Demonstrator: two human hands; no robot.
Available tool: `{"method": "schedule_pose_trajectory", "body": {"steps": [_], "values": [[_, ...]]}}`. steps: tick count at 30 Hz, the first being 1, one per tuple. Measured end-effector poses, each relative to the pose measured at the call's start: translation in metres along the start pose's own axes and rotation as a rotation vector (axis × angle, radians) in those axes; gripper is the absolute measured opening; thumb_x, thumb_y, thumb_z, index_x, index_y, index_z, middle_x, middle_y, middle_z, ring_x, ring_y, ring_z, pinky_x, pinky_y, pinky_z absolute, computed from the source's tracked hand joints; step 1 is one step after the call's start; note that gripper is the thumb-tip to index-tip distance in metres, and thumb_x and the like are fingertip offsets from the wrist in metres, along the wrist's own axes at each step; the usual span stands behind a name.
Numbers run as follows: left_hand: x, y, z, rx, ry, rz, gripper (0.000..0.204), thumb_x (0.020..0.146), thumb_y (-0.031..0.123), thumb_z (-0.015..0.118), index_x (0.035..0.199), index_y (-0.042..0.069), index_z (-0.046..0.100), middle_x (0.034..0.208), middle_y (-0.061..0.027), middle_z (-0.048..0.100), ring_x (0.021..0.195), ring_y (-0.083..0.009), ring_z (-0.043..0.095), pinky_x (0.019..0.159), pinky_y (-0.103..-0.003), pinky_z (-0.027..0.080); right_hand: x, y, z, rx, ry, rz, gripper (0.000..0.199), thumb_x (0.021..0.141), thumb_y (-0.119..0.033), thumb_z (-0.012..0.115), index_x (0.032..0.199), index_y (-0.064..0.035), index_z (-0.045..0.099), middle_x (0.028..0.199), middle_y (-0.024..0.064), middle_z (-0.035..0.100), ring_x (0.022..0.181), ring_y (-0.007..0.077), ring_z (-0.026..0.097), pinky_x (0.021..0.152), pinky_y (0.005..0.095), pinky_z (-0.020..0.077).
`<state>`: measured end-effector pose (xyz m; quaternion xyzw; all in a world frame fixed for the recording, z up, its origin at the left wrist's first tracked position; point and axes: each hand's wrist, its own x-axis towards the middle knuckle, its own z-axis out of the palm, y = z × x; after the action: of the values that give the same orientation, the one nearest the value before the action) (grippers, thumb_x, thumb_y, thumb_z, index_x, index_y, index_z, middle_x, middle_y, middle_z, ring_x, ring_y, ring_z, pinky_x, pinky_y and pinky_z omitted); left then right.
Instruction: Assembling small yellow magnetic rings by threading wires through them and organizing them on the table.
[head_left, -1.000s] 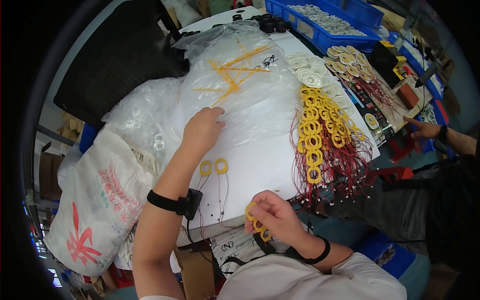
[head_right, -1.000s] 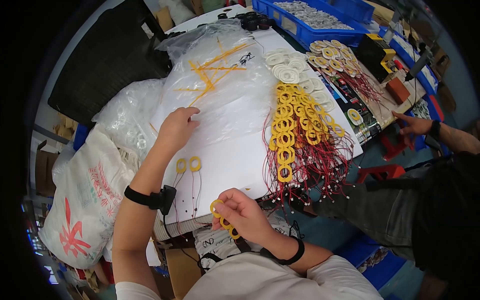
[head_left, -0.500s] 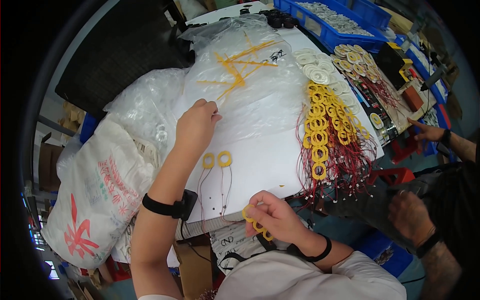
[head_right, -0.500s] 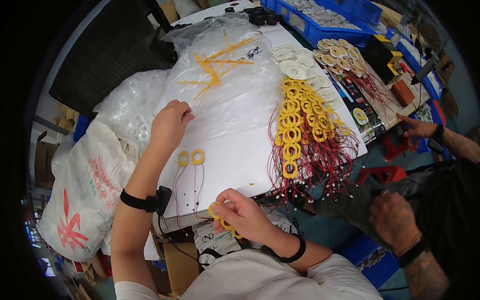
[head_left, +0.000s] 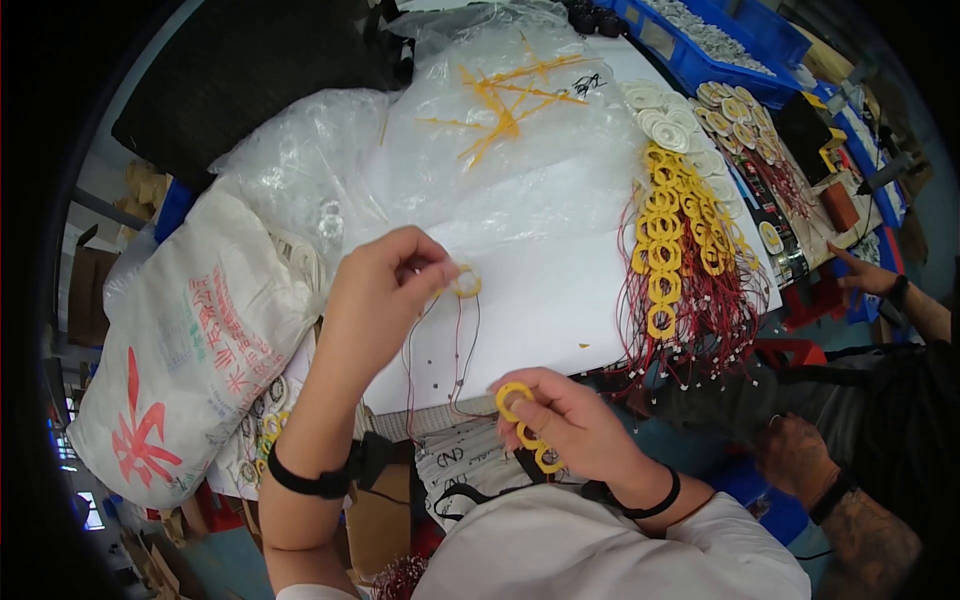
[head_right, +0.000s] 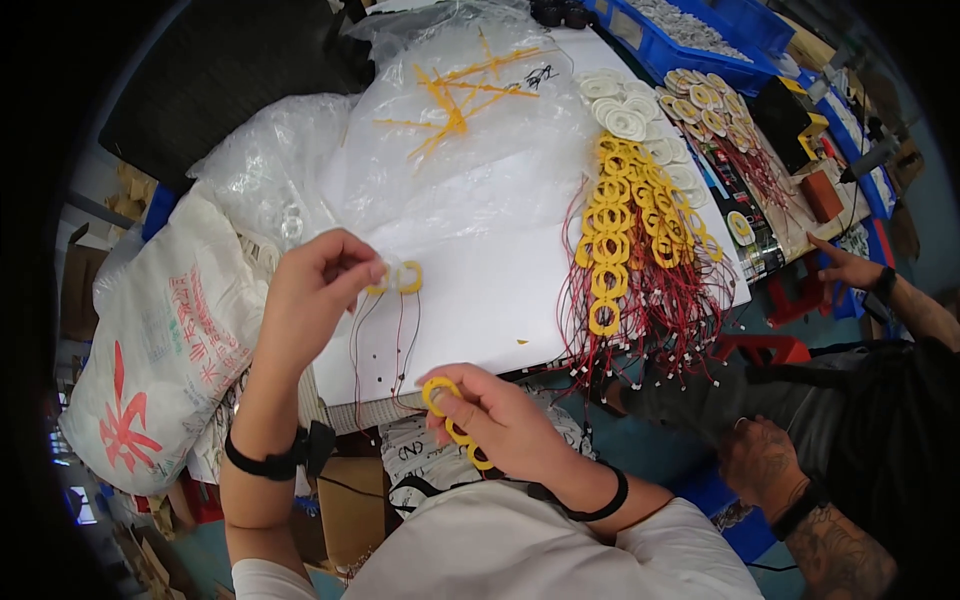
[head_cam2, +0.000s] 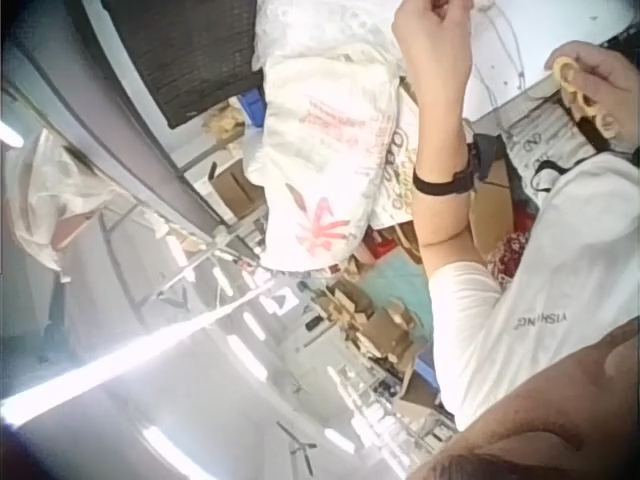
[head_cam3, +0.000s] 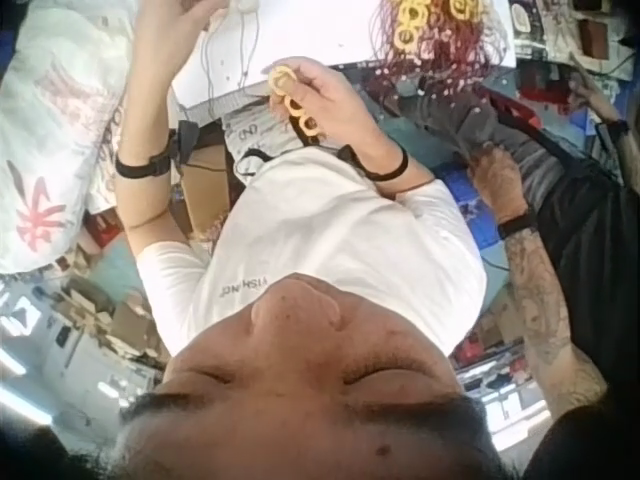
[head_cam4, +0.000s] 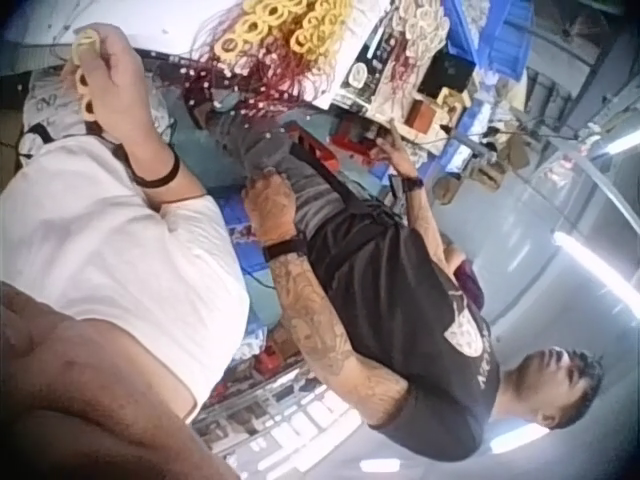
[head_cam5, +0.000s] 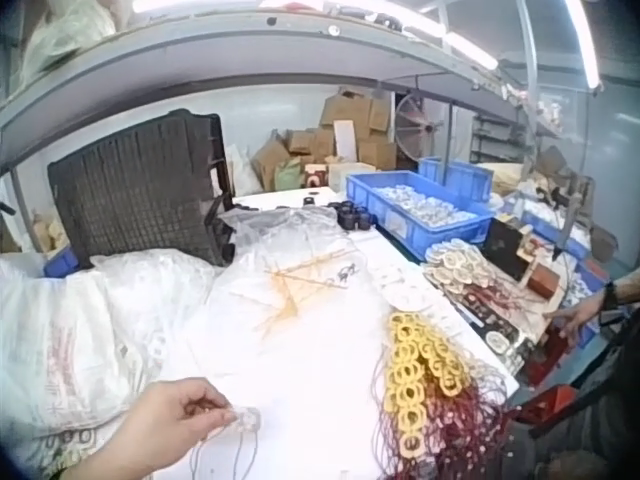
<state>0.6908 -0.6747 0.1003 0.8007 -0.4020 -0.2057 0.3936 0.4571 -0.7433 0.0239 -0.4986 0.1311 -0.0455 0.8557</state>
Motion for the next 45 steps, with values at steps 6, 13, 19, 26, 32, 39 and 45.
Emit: {"method": "schedule_pose_trajectory", "body": {"steps": [6, 13, 19, 26, 32, 39, 45], "values": [[-0.045, -0.001, 0.004, -0.38, -0.164, -0.2, 0.008, 0.092, 0.005, 0.069, 0.096, 0.0, 0.064, 0.085, -0.005, 0.071, 0.073, -0.0078, 0.064, 0.061, -0.022, 0.048, -0.003, -0.016, 0.0, 0.02, 0.015, -0.069, 0.047, 0.102, -0.006, 0.054, 0.147, 0.0031, 0.042, 0.104, 0.009, 0.064, 0.092, 0.0161, 0.063, 0.085, 0.0285, 0.0504], [-0.07, -0.007, 0.015, -0.59, -0.275, -0.301, 0.028, 0.095, 0.005, 0.065, 0.121, -0.005, 0.063, 0.103, -0.0125, 0.074, 0.089, -0.0128, 0.071, 0.077, -0.024, 0.056, 0.007, -0.006, 0.001, -0.034, 0.037, -0.248, 0.042, 0.099, 0.004, 0.054, 0.141, 0.0062, 0.047, 0.123, 0.0137, 0.065, 0.106, 0.0184, 0.066, 0.094, 0.0305, 0.0539], [-0.084, -0.004, 0.022, -0.763, -0.313, -0.305, 0.032, 0.096, 0.001, 0.06, 0.127, -0.009, 0.06, 0.112, -0.0137, 0.071, 0.098, -0.0154, 0.069, 0.088, -0.026, 0.055, 0.012, -0.003, 0.005, 0.051, 0.114, -0.248, 0.033, 0.098, 0.006, 0.055, 0.131, 0.0061, 0.048, 0.119, 0.014, 0.065, 0.108, 0.0192, 0.066, 0.092, 0.0296, 0.0554], [-0.093, -0.007, 0.026, -0.829, -0.27, -0.301, 0.035, 0.096, -0.002, 0.058, 0.13, -0.009, 0.057, 0.118, -0.0149, 0.07, 0.104, -0.0163, 0.068, 0.091, -0.028, 0.055, 0.014, -0.002, 0.007, 0.065, 0.125, -0.22, 0.035, 0.097, 0.008, 0.055, 0.131, 0.0037, 0.047, 0.119, 0.0145, 0.065, 0.108, 0.0193, 0.066, 0.092, 0.0299, 0.0566], [-0.092, -0.016, 0.027, -0.779, -0.223, -0.279, 0.034, 0.097, -0.003, 0.057, 0.13, -0.008, 0.057, 0.117, -0.0156, 0.069, 0.104, -0.0173, 0.068, 0.091, -0.029, 0.055, 0.017, 0.001, 0.011, 0.025, 0.147, -0.252, 0.035, 0.097, 0.008, 0.055, 0.131, 0.0042, 0.048, 0.12, 0.0122, 0.062, 0.109, 0.0176, 0.065, 0.092, 0.03, 0.0574], [-0.094, -0.02, 0.034, -0.865, -0.234, -0.192, 0.036, 0.095, -0.005, 0.059, 0.131, -0.007, 0.056, 0.122, -0.0161, 0.066, 0.11, -0.0189, 0.065, 0.094, -0.03, 0.053, 0.016, 0.004, 0.009, 0.052, 0.124, -0.218, 0.034, 0.098, 0.006, 0.055, 0.131, 0.0042, 0.049, 0.12, 0.0119, 0.061, 0.108, 0.0165, 0.065, 0.093, 0.031, 0.0575], [-0.094, -0.025, 0.034, -0.958, -0.285, -0.223, 0.037, 0.093, -0.006, 0.06, 0.13, -0.007, 0.056, 0.122, -0.0154, 0.065, 0.112, -0.019, 0.064, 0.098, -0.031, 0.052, 0.016, 0.002, 0.001, 0.126, 0.025, -0.149, 0.033, 0.098, 0.005, 0.056, 0.13, 0.003, 0.049, 0.12, 0.0122, 0.062, 0.105, 0.0169, 0.065, 0.089, 0.0306, 0.0574]]}}
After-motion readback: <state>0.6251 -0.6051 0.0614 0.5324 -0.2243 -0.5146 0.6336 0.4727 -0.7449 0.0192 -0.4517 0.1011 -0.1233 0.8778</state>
